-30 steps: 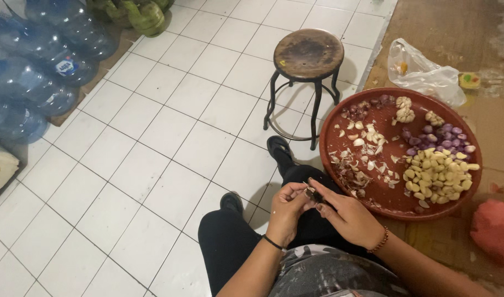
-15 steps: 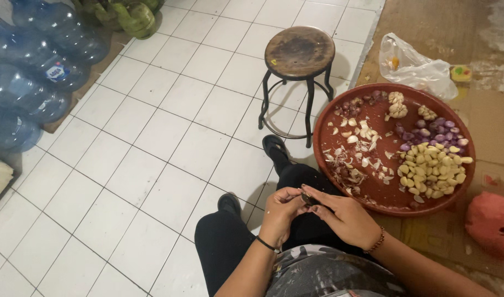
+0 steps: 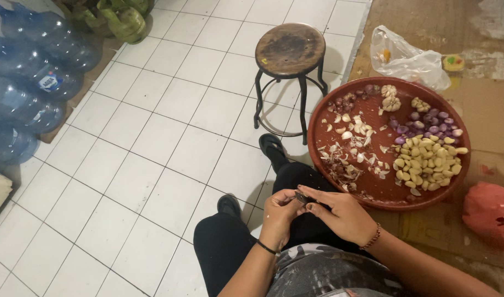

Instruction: The person sits on the floor and peels garlic cloves one by one using a small knife. Peeled cloves are placed in a red tray alongside other ingredients, while skins are discarded into the same tray.

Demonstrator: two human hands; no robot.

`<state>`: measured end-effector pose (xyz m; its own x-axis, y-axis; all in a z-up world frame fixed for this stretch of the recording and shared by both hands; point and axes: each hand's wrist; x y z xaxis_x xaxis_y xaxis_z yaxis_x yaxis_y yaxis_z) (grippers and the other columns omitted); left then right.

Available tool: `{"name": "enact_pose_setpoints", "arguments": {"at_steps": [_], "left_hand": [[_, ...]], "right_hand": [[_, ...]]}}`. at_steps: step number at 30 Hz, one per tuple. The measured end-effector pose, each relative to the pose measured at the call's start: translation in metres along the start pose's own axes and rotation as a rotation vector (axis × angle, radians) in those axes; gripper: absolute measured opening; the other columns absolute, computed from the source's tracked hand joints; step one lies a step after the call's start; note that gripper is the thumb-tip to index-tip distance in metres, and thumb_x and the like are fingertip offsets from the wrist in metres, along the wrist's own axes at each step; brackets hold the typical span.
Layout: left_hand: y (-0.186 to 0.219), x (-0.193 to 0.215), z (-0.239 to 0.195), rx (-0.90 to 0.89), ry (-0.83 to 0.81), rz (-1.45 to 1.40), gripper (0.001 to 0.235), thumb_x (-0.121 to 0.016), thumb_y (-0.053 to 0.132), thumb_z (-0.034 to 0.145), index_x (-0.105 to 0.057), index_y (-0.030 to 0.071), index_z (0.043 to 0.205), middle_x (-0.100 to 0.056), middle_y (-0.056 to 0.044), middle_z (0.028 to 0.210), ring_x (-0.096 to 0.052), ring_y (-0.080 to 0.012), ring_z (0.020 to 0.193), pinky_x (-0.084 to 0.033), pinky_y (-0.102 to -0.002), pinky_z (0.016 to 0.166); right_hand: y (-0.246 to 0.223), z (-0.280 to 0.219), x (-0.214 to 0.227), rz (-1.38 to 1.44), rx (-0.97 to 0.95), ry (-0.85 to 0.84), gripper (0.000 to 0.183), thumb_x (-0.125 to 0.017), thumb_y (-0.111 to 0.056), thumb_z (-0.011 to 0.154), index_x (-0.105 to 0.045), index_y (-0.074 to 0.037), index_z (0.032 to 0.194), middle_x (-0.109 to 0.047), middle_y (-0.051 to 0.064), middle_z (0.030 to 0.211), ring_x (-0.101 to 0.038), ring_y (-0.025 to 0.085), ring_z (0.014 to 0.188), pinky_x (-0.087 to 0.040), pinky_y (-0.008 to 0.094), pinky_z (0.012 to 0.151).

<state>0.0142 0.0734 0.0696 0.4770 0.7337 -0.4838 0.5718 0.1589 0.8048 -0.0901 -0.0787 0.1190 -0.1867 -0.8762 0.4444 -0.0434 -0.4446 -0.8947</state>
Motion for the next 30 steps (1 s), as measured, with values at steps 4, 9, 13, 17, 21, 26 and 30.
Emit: {"name": "enact_pose_setpoints", "arguments": {"at_steps": [4,9,13,17,21,26,30], "left_hand": [[-0.007,-0.001,0.001,-0.010,0.002,0.076,0.007,-0.066,0.000,0.095,-0.073,-0.001,0.096,-0.073,-0.008,0.086,-0.069,-0.0123,0.075,-0.058,-0.026,0.072],[-0.004,-0.002,0.001,0.034,-0.003,0.038,0.009,-0.064,-0.002,0.094,-0.073,-0.002,0.097,-0.074,-0.007,0.087,-0.069,-0.0124,0.075,-0.058,-0.025,0.072],[0.001,-0.002,0.001,0.046,0.005,0.029,0.011,-0.064,0.000,0.094,-0.074,-0.002,0.098,-0.075,-0.008,0.088,-0.070,-0.0134,0.075,-0.058,-0.025,0.072],[0.000,-0.003,0.002,0.017,-0.012,0.126,0.009,-0.066,0.002,0.095,-0.074,-0.002,0.097,-0.075,-0.009,0.087,-0.071,-0.0140,0.075,-0.059,-0.025,0.072],[-0.003,-0.007,0.004,0.015,-0.012,0.154,0.008,-0.068,0.002,0.094,-0.074,-0.003,0.097,-0.076,-0.009,0.087,-0.072,-0.0145,0.075,-0.059,-0.026,0.072],[-0.007,-0.010,0.006,0.005,0.005,0.153,0.009,-0.068,0.002,0.093,-0.075,-0.003,0.098,-0.076,-0.010,0.089,-0.072,-0.0146,0.077,-0.059,-0.026,0.073],[-0.008,-0.013,0.010,0.006,-0.037,0.138,0.010,-0.068,0.002,0.094,-0.074,-0.003,0.100,-0.076,-0.009,0.093,-0.072,-0.0149,0.080,-0.061,-0.027,0.076]], "right_hand": [[0.002,0.001,-0.003,-0.025,-0.002,0.018,0.047,-0.066,-0.019,0.094,-0.061,-0.014,0.140,-0.074,0.008,0.129,-0.077,0.019,0.106,-0.060,0.032,0.089],[-0.004,0.000,0.004,-0.187,-0.172,-0.081,0.066,-0.061,-0.027,0.094,-0.044,-0.024,0.158,-0.077,0.011,0.109,-0.077,0.026,0.090,-0.059,0.034,0.081],[-0.005,-0.004,0.010,-0.230,-0.185,-0.123,0.067,-0.060,-0.028,0.095,-0.038,-0.025,0.159,-0.077,0.013,0.101,-0.076,0.028,0.084,-0.058,0.036,0.077],[0.001,-0.007,0.008,-0.117,0.093,-0.018,0.056,-0.061,-0.021,0.097,-0.046,-0.017,0.152,-0.077,0.014,0.106,-0.076,0.027,0.086,-0.059,0.036,0.074],[0.009,-0.006,0.008,-0.159,-0.128,-0.054,0.054,-0.063,-0.019,0.094,-0.054,-0.023,0.148,-0.076,0.011,0.086,-0.070,0.022,0.067,-0.057,0.032,0.068],[0.015,-0.004,0.006,-0.112,-0.101,-0.001,0.051,-0.062,-0.018,0.094,-0.056,-0.024,0.144,-0.079,0.005,0.088,-0.071,0.015,0.065,-0.058,0.029,0.063],[0.021,-0.005,0.007,-0.157,-0.078,0.034,0.049,-0.064,-0.019,0.095,-0.059,-0.024,0.143,-0.076,0.006,0.082,-0.069,0.017,0.064,-0.057,0.030,0.062]]}}
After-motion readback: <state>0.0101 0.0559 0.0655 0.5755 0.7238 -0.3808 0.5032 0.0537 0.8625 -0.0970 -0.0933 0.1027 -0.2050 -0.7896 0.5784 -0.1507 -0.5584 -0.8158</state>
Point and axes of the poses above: each hand's wrist, its own z-axis towards the middle knuckle, its own x-axis out of the back of the hand, y = z × x
